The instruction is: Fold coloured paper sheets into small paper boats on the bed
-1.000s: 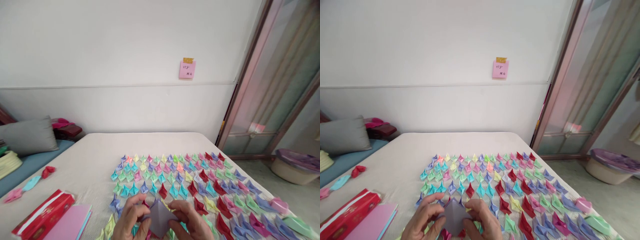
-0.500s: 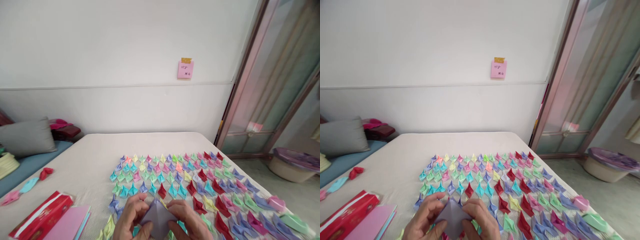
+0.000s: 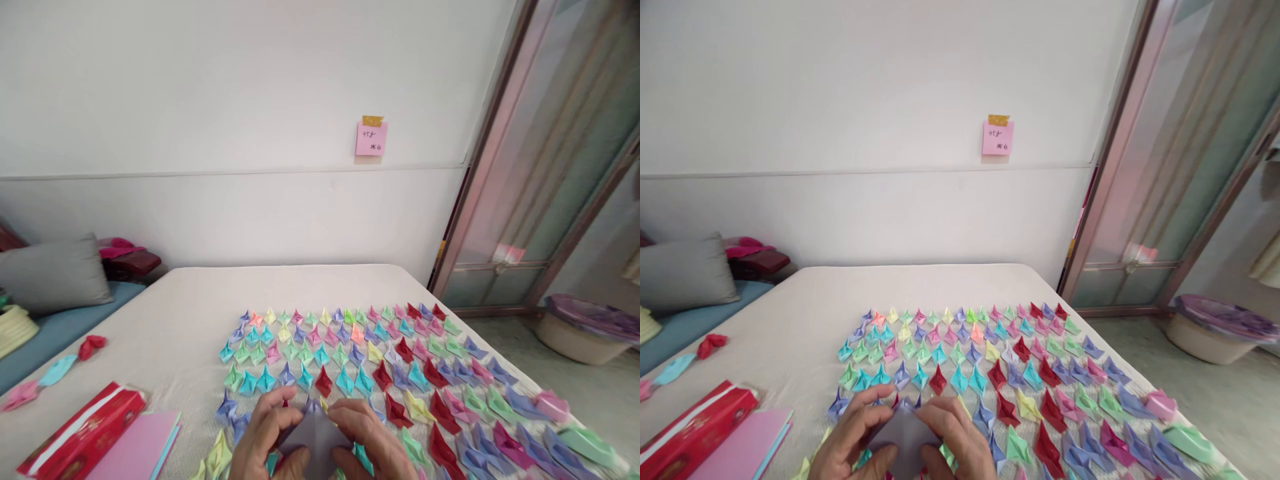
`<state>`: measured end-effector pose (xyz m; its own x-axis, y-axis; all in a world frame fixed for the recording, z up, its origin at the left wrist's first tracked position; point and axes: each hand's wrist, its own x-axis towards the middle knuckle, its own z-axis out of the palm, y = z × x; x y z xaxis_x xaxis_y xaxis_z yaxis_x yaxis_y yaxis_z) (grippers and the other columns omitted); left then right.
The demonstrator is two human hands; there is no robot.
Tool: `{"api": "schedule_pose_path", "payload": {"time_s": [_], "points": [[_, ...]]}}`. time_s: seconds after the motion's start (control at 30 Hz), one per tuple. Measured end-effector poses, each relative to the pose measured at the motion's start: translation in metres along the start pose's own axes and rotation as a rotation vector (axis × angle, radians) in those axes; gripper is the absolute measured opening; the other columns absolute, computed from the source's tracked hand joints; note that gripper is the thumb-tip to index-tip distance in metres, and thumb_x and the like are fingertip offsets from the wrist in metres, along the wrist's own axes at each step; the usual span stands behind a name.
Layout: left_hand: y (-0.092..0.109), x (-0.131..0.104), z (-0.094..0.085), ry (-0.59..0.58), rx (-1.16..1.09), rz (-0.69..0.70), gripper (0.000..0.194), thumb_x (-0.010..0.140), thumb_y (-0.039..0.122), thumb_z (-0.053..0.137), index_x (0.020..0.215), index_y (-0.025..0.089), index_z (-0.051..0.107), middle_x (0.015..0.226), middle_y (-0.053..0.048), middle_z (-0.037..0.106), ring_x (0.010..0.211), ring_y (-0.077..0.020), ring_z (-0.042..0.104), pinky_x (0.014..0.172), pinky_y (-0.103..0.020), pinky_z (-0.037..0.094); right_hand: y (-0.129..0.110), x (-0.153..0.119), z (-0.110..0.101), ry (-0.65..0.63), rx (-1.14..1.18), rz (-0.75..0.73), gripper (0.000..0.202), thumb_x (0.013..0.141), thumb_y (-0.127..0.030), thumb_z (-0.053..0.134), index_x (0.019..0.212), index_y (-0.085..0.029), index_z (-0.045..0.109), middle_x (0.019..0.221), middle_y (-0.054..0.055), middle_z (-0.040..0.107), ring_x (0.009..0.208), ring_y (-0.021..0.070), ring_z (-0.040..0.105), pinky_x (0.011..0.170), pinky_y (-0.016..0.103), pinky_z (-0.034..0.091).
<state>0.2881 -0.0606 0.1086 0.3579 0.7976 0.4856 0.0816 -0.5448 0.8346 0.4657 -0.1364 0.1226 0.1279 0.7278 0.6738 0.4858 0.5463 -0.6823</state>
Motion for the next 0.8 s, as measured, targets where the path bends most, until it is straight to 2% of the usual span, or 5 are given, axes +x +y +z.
{"api": "schedule_pose_path", "payload": {"time_s": [0.3,0.47,0.6,0.7,0.8], "points": [[0.004,0.008,-0.002,-0.045,0.058,0.217,0.01,0.085,0.034,0.067,0.08,0.026,0.068,0.083,-0.003,0.075,0.111,-0.0239,0.063,0.08,-0.024,0.052,0.003,-0.005,0.005,0.038,0.003,0.027,0.043,0.08,-0.006,0.051,0.116,-0.029,0.058,0.105,0.006,0.065,0.079,0.0191,0.067,0.064,0.025,0.054],[0.001,0.007,-0.003,-0.064,0.02,0.19,0.008,0.087,0.035,0.065,0.088,0.026,0.065,0.082,-0.002,0.075,0.108,-0.0216,0.063,0.071,-0.021,0.053,0.0,-0.003,0.006,0.03,-0.037,0.01,0.046,0.075,-0.002,0.049,0.109,-0.031,0.06,0.112,0.004,0.063,0.09,0.0189,0.067,0.072,0.024,0.054],[0.0,0.011,-0.009,-0.152,0.121,0.312,0.005,0.086,0.023,0.068,0.088,0.026,0.064,0.079,0.0,0.074,0.115,-0.0226,0.061,0.082,-0.023,0.052,-0.002,-0.003,0.006,0.021,-0.063,0.037,0.047,0.07,0.001,0.046,0.102,-0.03,0.059,0.111,0.004,0.062,0.079,0.016,0.067,0.066,0.022,0.054],[-0.001,0.013,-0.007,-0.145,0.141,0.354,0.004,0.089,0.029,0.064,0.087,0.026,0.064,0.071,0.001,0.069,0.108,-0.0228,0.064,0.089,-0.028,0.051,-0.001,-0.005,0.007,0.045,-0.058,0.073,0.048,0.067,0.0,0.046,0.104,-0.029,0.057,0.115,0.005,0.062,0.065,0.0137,0.065,0.059,0.022,0.054],[-0.002,0.01,0.001,-0.056,0.115,0.382,0.016,0.092,0.036,0.056,0.081,0.026,0.062,0.064,0.003,0.063,0.088,-0.021,0.069,0.096,-0.036,0.048,0.0,-0.007,0.008,0.052,-0.081,0.075,0.044,0.067,-0.001,0.047,0.101,-0.029,0.057,0.113,0.006,0.063,0.077,0.0178,0.068,0.062,0.024,0.055]]}}
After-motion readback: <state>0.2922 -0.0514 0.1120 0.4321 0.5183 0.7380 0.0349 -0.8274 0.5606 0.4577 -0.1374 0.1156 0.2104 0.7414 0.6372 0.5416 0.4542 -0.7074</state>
